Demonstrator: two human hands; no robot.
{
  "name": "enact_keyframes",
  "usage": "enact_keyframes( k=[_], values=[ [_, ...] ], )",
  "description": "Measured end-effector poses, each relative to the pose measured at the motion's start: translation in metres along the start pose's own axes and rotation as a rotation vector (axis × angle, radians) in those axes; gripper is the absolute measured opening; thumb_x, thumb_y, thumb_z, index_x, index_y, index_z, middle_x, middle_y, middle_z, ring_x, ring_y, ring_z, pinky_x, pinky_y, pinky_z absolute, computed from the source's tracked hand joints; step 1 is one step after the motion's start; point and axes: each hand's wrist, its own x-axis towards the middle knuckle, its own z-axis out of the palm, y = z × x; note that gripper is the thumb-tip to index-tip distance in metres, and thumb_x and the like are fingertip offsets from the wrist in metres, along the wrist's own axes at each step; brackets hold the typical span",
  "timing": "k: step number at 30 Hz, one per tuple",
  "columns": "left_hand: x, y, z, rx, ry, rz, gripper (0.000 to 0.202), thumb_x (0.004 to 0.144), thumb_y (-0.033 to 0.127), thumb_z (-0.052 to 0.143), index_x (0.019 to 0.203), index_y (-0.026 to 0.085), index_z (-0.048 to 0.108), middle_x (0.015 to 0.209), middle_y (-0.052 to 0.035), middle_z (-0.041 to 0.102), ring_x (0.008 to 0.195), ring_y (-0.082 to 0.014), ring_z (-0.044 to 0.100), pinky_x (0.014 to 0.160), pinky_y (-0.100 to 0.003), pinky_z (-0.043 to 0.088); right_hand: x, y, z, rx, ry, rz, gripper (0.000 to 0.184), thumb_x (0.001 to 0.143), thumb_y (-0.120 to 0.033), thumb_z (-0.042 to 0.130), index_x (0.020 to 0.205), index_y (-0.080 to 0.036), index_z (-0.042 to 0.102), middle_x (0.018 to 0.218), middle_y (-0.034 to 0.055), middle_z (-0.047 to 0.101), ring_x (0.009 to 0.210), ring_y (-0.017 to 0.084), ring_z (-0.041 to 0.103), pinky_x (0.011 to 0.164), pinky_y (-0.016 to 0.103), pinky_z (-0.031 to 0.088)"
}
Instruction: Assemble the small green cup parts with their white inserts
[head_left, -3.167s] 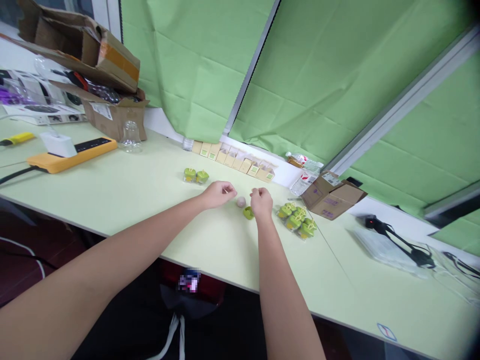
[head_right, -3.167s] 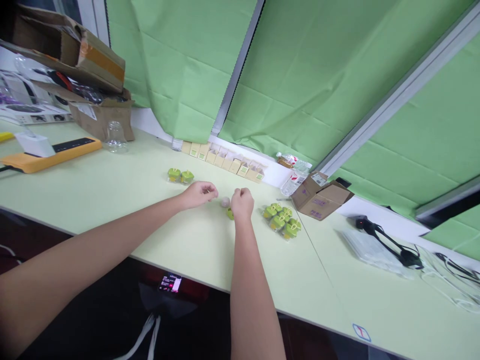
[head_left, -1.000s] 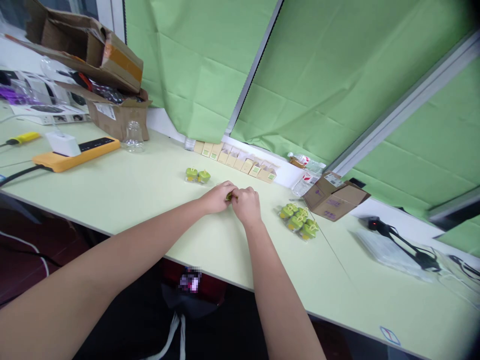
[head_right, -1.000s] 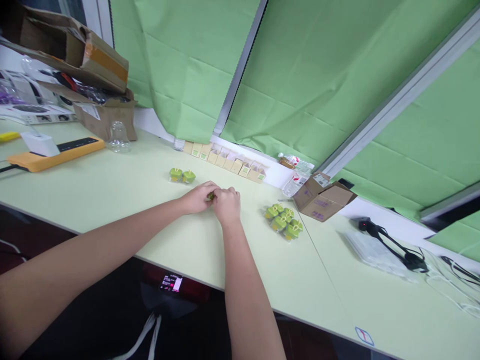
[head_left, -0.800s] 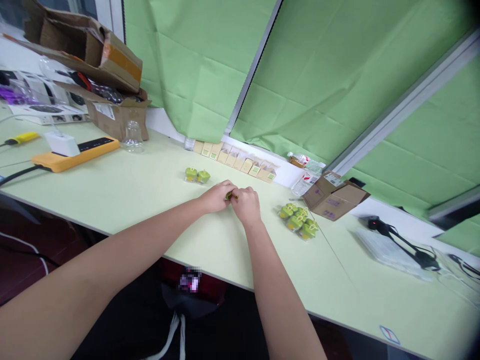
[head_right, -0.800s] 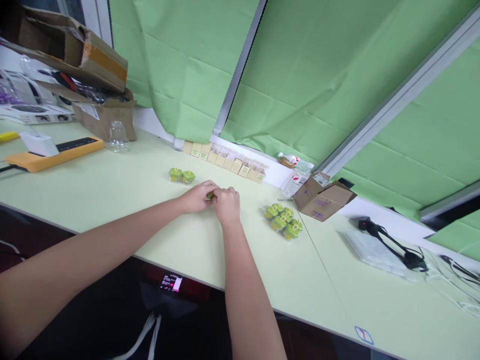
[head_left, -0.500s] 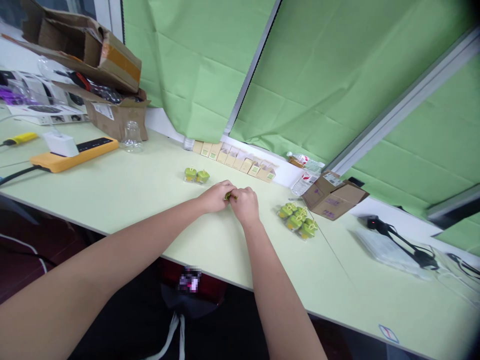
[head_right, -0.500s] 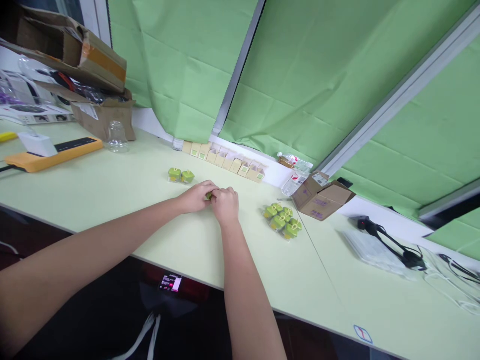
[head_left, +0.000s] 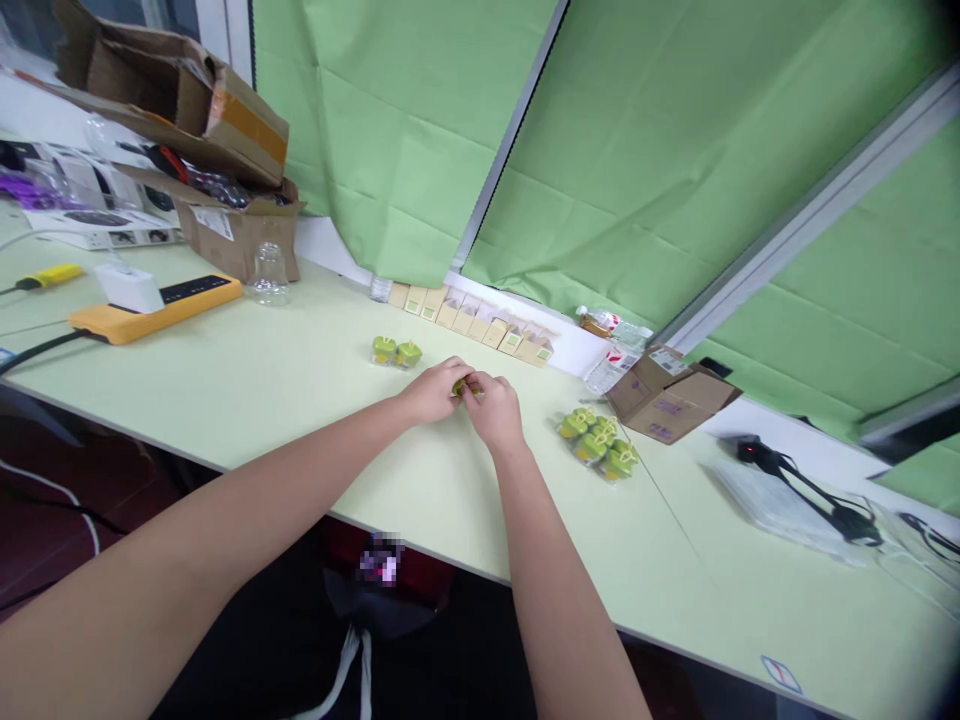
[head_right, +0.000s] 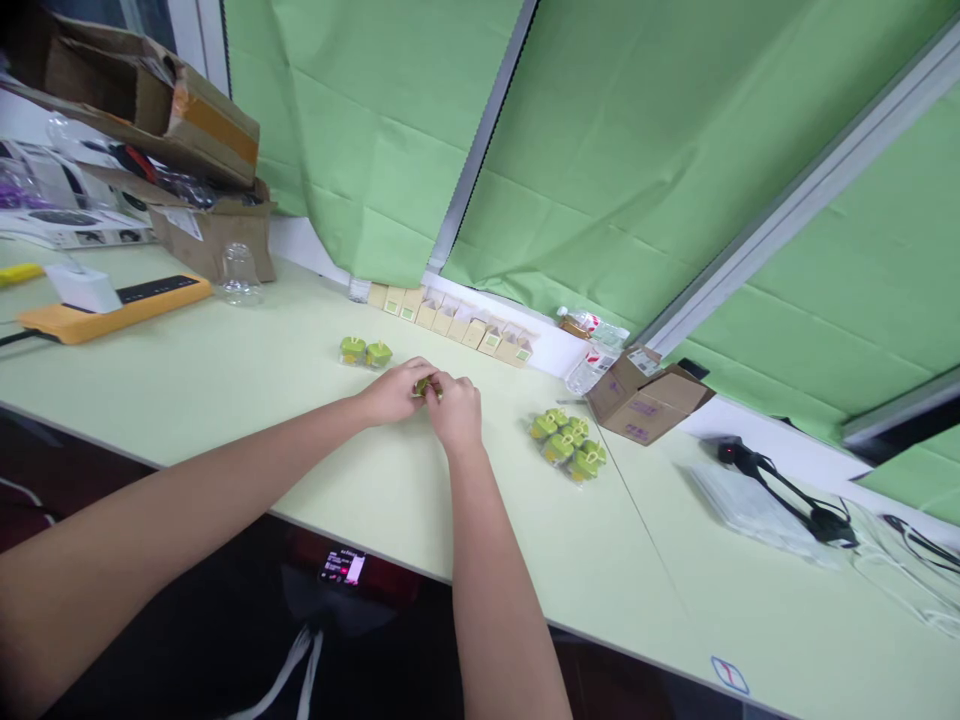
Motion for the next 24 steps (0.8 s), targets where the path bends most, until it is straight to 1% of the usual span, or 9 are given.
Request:
enact_keyframes(
  k=[2,5,9,14,17,21,24],
  values=[
    [-0.0006,0.0009,-0.0001,0.002,0.000,0.002,0.039,0.072,0.006,0.053,0.107,0.020,0.063,0.106,-0.0059,0.059,0.091,-0.0194,0.061,0.080,-0.032,0.050,0.0002,0.0010,0.0003,-0.005,-0.016,0.011,0.016,0.086,-0.022,0.057,0.092,-0.027,0.071,0.086,0.0008,0.072,0.086,0.021,0.058,0.076,0.029,0.041],
    [-0.0012,0.0001,0.0014,-0.013,-0.021,0.021,0.039,0.072,0.005,0.053,0.106,0.020,0.063,0.106,-0.0057,0.058,0.092,-0.0195,0.061,0.082,-0.033,0.050,0.0001,0.0020,-0.0003,-0.028,-0.047,-0.002,0.019,0.086,-0.021,0.055,0.086,-0.028,0.072,0.082,0.0004,0.072,0.085,0.021,0.057,0.075,0.030,0.040],
    [-0.0016,-0.0014,0.0032,-0.011,-0.043,0.030,0.037,0.072,0.005,0.053,0.105,0.018,0.063,0.105,-0.0061,0.057,0.094,-0.0203,0.060,0.084,-0.034,0.050,0.0002,0.0029,-0.0003,-0.043,-0.050,-0.026,0.022,0.086,-0.018,0.053,0.084,-0.028,0.073,0.081,0.0004,0.073,0.083,0.021,0.056,0.075,0.030,0.040],
    [-0.0025,-0.0011,0.0029,0.004,-0.060,0.037,0.035,0.072,0.005,0.054,0.104,0.018,0.063,0.104,-0.0062,0.057,0.094,-0.0205,0.060,0.085,-0.034,0.050,0.0007,0.0038,0.0011,-0.045,-0.053,-0.004,0.024,0.085,-0.017,0.053,0.080,-0.028,0.074,0.078,0.0006,0.073,0.082,0.021,0.055,0.073,0.030,0.040],
    [-0.0027,-0.0018,0.0033,0.009,-0.049,0.051,0.037,0.073,0.005,0.054,0.106,0.018,0.063,0.105,-0.0063,0.057,0.095,-0.0203,0.060,0.086,-0.034,0.050,0.0010,0.0039,0.0014,-0.035,-0.067,-0.010,0.022,0.084,-0.017,0.055,0.079,-0.028,0.074,0.080,0.0007,0.073,0.081,0.021,0.055,0.075,0.030,0.040],
    [-0.0025,-0.0031,0.0041,0.001,-0.027,0.062,0.042,0.073,0.005,0.053,0.112,0.019,0.062,0.107,-0.0066,0.056,0.096,-0.0199,0.059,0.088,-0.034,0.050,0.0012,0.0044,0.0027,-0.040,-0.052,-0.042,0.022,0.084,-0.017,0.056,0.078,-0.027,0.074,0.083,0.0010,0.072,0.079,0.020,0.054,0.077,0.031,0.040],
    [-0.0025,-0.0020,0.0037,-0.005,-0.031,0.056,0.046,0.072,0.004,0.053,0.115,0.019,0.061,0.108,-0.0071,0.057,0.098,-0.0204,0.060,0.090,-0.034,0.050,0.0011,0.0044,0.0045,-0.069,-0.046,-0.039,0.024,0.085,-0.017,0.054,0.075,-0.026,0.074,0.080,0.0026,0.070,0.076,0.020,0.051,0.075,0.032,0.040]
  ],
)
